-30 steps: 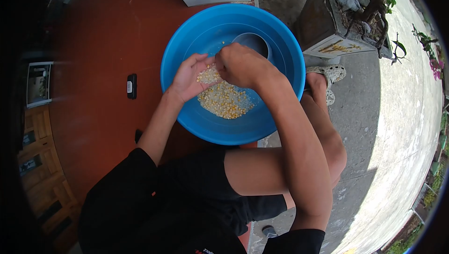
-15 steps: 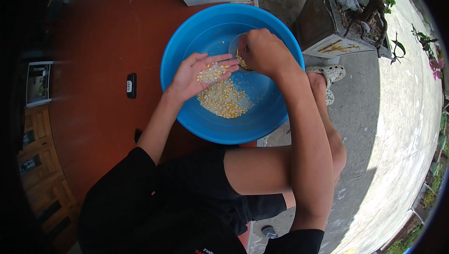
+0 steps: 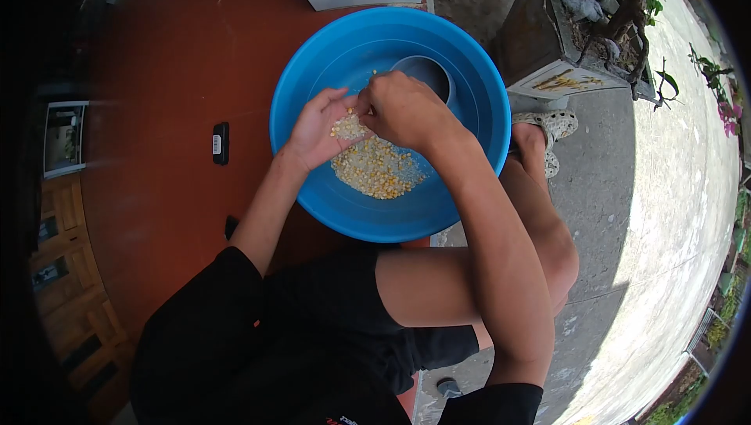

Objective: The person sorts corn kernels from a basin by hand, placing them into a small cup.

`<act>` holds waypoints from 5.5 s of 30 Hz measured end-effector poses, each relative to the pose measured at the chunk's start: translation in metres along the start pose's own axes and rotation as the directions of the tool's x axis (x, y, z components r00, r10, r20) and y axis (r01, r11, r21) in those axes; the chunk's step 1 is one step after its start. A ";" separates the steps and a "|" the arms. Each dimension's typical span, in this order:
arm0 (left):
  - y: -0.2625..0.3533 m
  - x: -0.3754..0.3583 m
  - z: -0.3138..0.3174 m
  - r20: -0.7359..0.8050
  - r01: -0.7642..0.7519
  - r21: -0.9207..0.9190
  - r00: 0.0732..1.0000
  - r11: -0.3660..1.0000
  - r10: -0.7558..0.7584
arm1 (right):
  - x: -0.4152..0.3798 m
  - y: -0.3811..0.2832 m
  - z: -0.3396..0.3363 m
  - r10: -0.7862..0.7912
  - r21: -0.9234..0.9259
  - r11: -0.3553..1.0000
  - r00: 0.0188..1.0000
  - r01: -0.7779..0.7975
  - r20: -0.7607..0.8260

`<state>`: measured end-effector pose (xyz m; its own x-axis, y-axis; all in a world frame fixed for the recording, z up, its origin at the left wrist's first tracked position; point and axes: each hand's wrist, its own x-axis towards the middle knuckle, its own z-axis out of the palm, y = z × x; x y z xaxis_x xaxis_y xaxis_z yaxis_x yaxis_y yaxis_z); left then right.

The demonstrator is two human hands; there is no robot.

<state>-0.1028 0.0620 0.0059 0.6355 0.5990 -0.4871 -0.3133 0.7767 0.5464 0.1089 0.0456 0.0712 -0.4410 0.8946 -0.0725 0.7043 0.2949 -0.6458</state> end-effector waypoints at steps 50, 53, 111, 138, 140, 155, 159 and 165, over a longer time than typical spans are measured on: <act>-0.001 0.002 -0.006 -0.076 -0.011 -0.010 0.997 1.000 0.010 | 0.003 -0.011 0.013 -0.079 -0.084 0.993 0.997 0.081 0.023; 0.000 -0.001 0.002 -0.104 -0.006 -0.010 0.995 1.000 0.005 | 0.005 -0.009 0.016 -0.077 -0.064 0.995 0.997 0.079 0.019; -0.063 -0.036 0.035 0.161 -0.151 0.953 0.987 -0.264 0.017 | -0.034 0.035 -0.077 0.364 -0.254 0.894 0.929 -0.368 -0.065; -0.075 -0.019 0.031 0.065 0.357 0.108 0.929 0.928 -0.365 | -0.074 0.024 -0.065 0.310 -0.184 0.931 0.949 -0.316 -0.064; -0.079 -0.025 0.018 0.063 0.286 -0.154 0.958 0.946 -0.279 | -0.070 0.022 -0.061 0.263 -0.179 0.945 0.961 -0.275 -0.086; -0.077 -0.088 0.037 0.085 -0.131 -0.533 0.975 0.836 0.207 | -0.067 -0.068 -0.011 0.130 0.066 0.990 0.987 -0.123 -0.099; -0.070 -0.084 0.040 0.068 -0.196 -0.538 0.959 0.820 0.274 | -0.082 -0.087 0.003 0.209 0.086 0.977 0.965 -0.197 -0.158; -0.068 -0.078 0.047 0.108 -0.229 -0.515 0.938 0.826 0.328 | -0.068 -0.078 -0.010 0.279 0.127 0.960 0.894 -0.250 -0.351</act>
<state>-0.0974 -0.0467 0.0385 0.5696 0.7961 -0.2045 -0.7683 0.6041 0.2117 0.0891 -0.0348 0.1339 -0.0027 0.9998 0.0213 0.7156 0.0168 -0.6983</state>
